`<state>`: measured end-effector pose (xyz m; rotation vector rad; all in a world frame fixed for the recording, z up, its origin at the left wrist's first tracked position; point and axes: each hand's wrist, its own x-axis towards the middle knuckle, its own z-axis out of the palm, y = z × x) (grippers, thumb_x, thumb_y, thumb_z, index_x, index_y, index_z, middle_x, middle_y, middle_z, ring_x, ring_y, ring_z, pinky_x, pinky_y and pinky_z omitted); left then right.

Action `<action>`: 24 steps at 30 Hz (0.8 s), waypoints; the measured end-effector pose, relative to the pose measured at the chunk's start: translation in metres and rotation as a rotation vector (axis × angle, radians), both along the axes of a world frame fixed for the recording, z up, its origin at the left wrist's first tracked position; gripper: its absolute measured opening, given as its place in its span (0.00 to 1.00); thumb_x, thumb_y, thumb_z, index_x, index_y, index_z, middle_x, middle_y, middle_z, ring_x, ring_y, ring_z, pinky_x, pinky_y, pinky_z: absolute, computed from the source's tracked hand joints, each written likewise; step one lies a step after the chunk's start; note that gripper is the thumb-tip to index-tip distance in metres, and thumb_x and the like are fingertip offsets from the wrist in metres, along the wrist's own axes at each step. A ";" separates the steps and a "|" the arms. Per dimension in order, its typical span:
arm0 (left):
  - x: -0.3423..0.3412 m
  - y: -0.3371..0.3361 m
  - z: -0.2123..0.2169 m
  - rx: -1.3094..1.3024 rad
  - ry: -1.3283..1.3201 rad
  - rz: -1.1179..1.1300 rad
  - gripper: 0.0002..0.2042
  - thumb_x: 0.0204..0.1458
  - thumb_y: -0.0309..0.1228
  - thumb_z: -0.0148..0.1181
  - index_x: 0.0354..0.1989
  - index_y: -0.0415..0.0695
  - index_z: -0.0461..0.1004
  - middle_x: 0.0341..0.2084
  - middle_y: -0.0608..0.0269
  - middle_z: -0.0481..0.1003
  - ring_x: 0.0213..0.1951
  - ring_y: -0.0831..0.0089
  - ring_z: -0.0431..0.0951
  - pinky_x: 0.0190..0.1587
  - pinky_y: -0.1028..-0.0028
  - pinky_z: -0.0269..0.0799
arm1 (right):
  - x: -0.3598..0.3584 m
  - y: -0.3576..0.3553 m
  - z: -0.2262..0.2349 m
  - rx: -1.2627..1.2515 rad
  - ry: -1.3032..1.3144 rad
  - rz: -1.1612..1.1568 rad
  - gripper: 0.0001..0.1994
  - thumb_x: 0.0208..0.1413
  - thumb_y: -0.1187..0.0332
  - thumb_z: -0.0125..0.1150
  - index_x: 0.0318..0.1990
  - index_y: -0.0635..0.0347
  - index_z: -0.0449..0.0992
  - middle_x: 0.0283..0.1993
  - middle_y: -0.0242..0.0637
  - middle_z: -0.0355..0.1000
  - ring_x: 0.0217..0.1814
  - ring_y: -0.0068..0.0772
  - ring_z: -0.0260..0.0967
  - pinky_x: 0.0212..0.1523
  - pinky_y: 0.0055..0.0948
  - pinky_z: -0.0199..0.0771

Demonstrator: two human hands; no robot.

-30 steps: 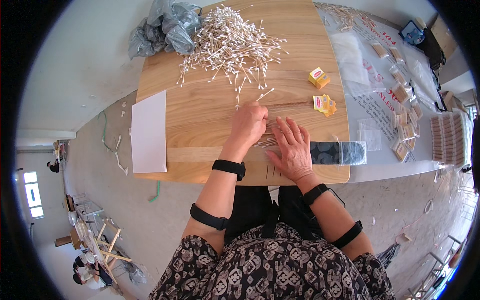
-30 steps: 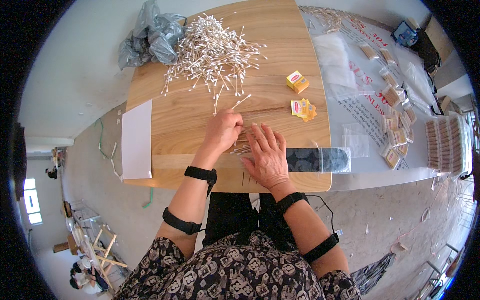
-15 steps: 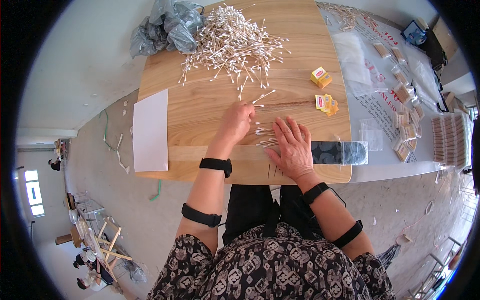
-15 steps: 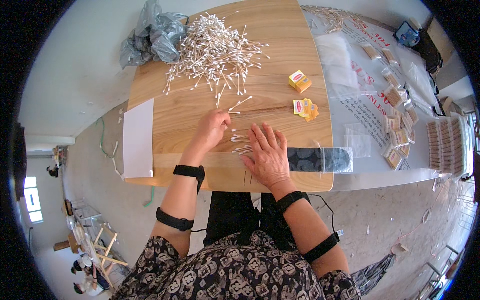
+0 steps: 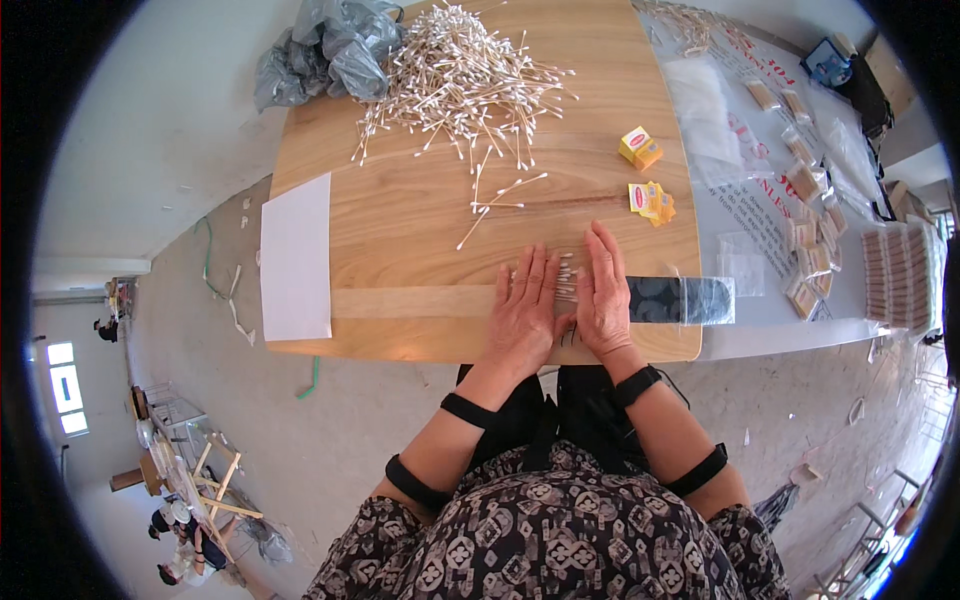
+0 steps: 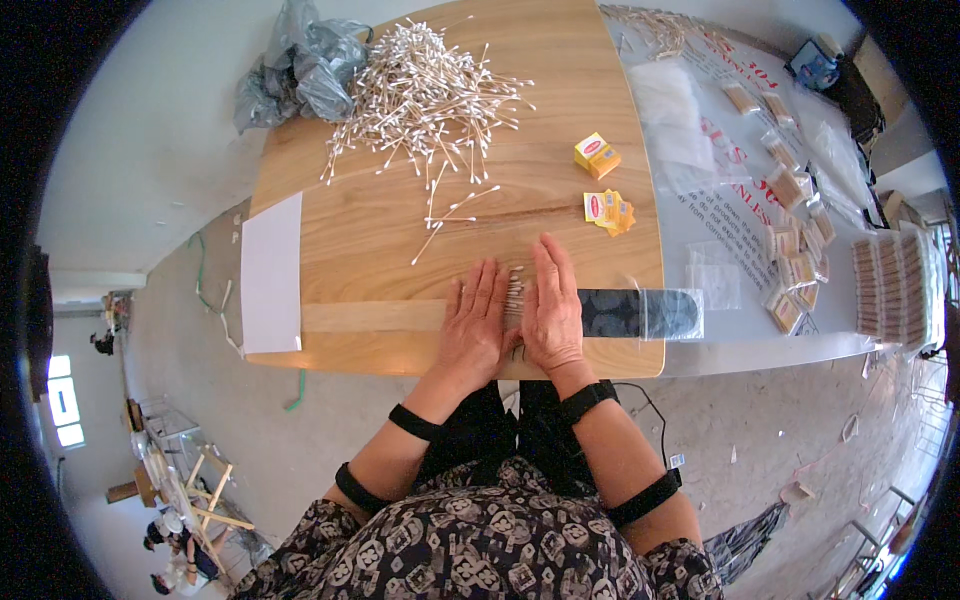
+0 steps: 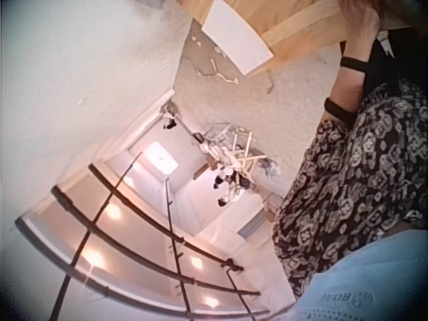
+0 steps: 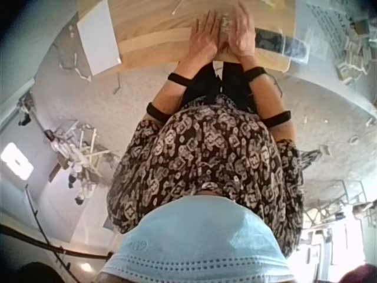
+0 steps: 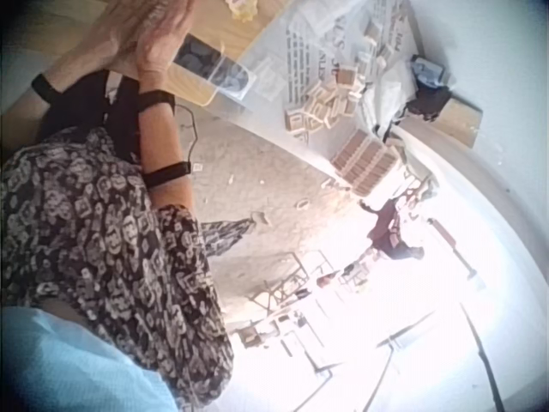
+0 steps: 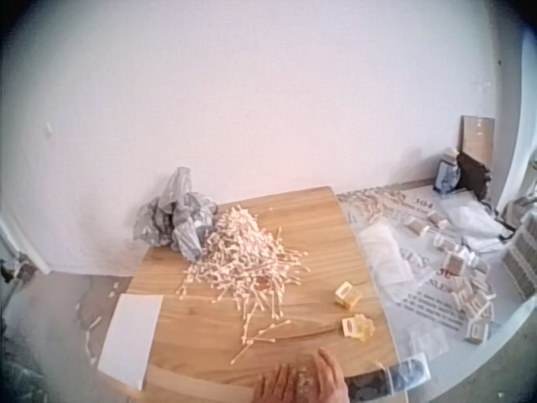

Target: Counting and packing cotton swabs into small plastic packages.

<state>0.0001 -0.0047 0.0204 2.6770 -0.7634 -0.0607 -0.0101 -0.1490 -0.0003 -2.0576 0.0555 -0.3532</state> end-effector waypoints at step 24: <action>0.037 -0.014 -0.021 -1.089 0.213 0.391 0.26 0.67 0.42 0.43 0.68 0.38 0.58 0.68 0.54 0.58 0.68 0.64 0.57 0.69 0.67 0.50 | 0.027 0.024 -0.009 0.490 -0.059 -0.129 0.16 0.66 0.71 0.46 0.58 0.70 0.69 0.66 0.49 0.63 0.68 0.45 0.60 0.68 0.35 0.56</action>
